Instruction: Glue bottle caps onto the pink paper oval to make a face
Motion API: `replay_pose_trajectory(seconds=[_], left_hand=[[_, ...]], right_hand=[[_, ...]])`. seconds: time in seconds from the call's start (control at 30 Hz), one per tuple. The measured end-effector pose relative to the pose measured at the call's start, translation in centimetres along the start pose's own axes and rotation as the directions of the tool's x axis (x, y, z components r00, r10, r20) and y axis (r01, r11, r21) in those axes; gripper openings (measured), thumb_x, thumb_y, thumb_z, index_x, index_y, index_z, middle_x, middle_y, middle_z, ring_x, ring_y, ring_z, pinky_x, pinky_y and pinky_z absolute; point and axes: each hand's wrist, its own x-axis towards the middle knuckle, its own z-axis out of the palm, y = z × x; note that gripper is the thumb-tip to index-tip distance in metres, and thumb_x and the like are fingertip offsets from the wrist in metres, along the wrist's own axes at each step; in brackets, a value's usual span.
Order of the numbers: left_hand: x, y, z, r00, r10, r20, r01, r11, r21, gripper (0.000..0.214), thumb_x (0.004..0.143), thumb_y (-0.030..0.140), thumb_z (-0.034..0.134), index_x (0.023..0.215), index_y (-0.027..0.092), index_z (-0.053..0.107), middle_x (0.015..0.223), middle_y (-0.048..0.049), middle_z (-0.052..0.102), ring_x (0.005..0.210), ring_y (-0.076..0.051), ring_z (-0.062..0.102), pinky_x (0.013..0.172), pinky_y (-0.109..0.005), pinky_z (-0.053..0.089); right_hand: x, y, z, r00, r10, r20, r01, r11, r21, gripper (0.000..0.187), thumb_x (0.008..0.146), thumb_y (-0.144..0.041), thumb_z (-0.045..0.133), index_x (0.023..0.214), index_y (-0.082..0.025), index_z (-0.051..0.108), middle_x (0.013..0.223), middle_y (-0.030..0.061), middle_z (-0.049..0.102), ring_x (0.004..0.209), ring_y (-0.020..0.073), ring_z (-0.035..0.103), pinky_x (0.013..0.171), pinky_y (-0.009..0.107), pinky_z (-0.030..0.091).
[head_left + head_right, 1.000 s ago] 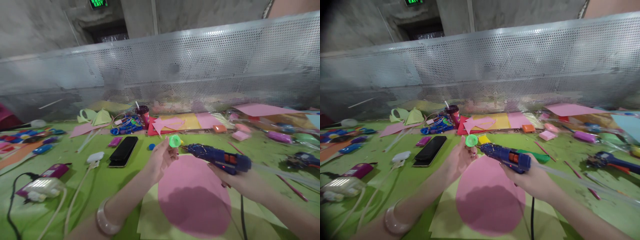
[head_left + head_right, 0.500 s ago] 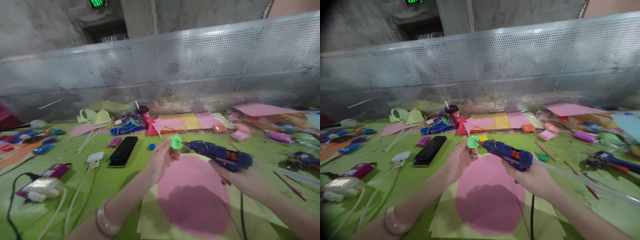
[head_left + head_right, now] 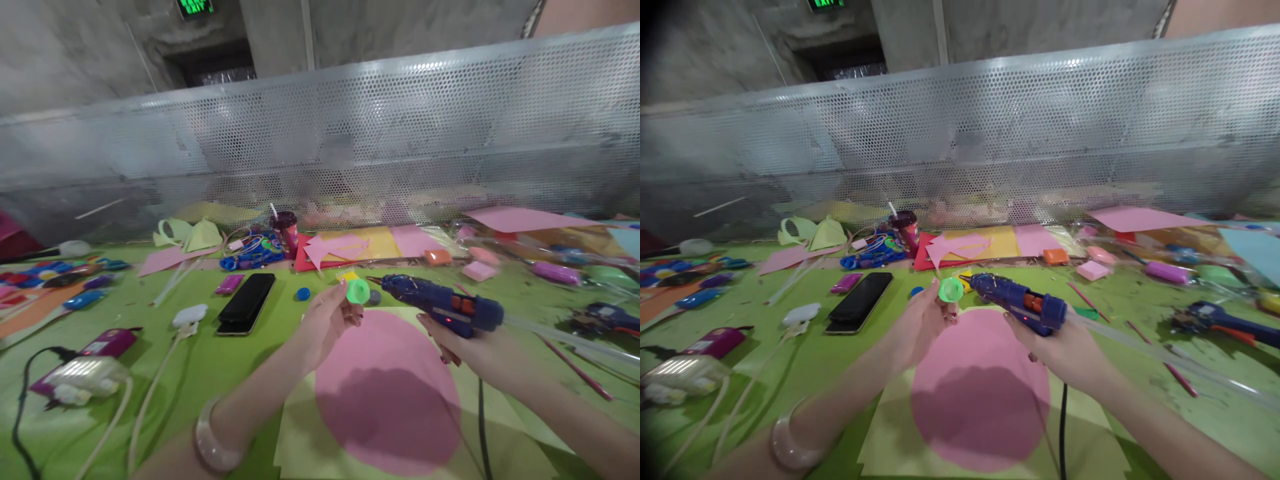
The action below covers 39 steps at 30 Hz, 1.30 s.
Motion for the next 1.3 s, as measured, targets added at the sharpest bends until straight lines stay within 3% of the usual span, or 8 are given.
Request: replay_pose_trajectory(seconds=[0.1,0.33,0.7,0.87,1.13,1.3], left_hand=[[0.0,0.0,0.0,1.0,-0.005,-0.003,0.005,1.0,0.02,0.028,0.077,0.042,0.067,0.071,0.015,0.061,0.062,0.0002,0.06,0.059,-0.011,0.056,0.058,-0.025,0.041],[0.1,-0.1,-0.1,1.0,-0.025,0.014,0.025,0.999,0.031,0.029,0.075,0.044,0.068,0.073,0.015,0.061,0.061,0.0001,0.06,0.058,-0.011,0.056,0.058,-0.025,0.041],[0.1,0.2,0.2,1.0,-0.007,-0.02,0.008,0.999,0.032,0.029,0.074,0.043,0.069,0.072,0.015,0.062,0.064,-0.0014,0.063,0.058,-0.011,0.055,0.058,-0.024,0.041],[0.4,0.2,0.0,1.0,0.011,-0.013,-0.011,1.0,0.021,0.033,0.077,0.045,0.066,0.065,0.016,0.058,0.064,-0.0019,0.064,0.056,-0.01,0.054,0.057,-0.024,0.042],[0.5,0.3,-0.2,0.999,0.033,-0.002,-0.033,0.999,0.0,0.027,0.078,0.039,0.067,0.069,0.015,0.061,0.061,-0.0016,0.064,0.056,-0.011,0.058,0.056,-0.023,0.043],[0.4,0.6,0.1,0.999,0.034,-0.026,-0.034,0.999,0.0,0.022,0.075,0.035,0.07,0.078,0.014,0.065,0.076,-0.0047,0.07,0.059,-0.012,0.061,0.057,-0.024,0.045]], right_hand=[[0.0,0.0,0.1,1.0,-0.007,0.004,0.007,0.999,0.043,0.039,0.072,-0.054,0.055,0.049,-0.023,0.048,0.036,-0.004,0.044,0.036,0.0125,0.046,0.041,0.026,0.044],[0.0,-0.3,0.2,1.0,0.02,0.012,-0.021,0.995,0.093,0.039,0.071,-0.052,0.056,0.046,-0.022,0.045,0.037,-0.0034,0.045,0.038,0.0127,0.048,0.04,0.024,0.044],[0.1,0.9,0.1,0.998,-0.064,0.008,0.064,0.992,-0.107,0.044,0.074,-0.055,0.051,0.044,-0.023,0.044,0.039,-0.0023,0.049,0.039,0.0148,0.05,0.045,0.028,0.041],[-0.2,1.0,0.4,0.996,-0.077,-0.034,0.076,0.996,-0.041,0.04,0.071,-0.054,0.055,0.047,-0.023,0.047,0.039,-0.0029,0.049,0.04,0.0139,0.049,0.044,0.026,0.041],[-0.2,1.1,0.1,0.995,-0.096,0.038,0.098,0.993,-0.063,0.035,0.07,-0.051,0.058,0.049,-0.023,0.05,0.04,-0.0017,0.052,0.041,0.0161,0.053,0.041,0.026,0.041],[-0.3,1.7,0.4,0.991,-0.133,0.021,0.134,0.99,-0.046,0.036,0.071,-0.052,0.058,0.05,-0.024,0.049,0.04,-0.0021,0.052,0.04,0.0149,0.051,0.04,0.026,0.04]])
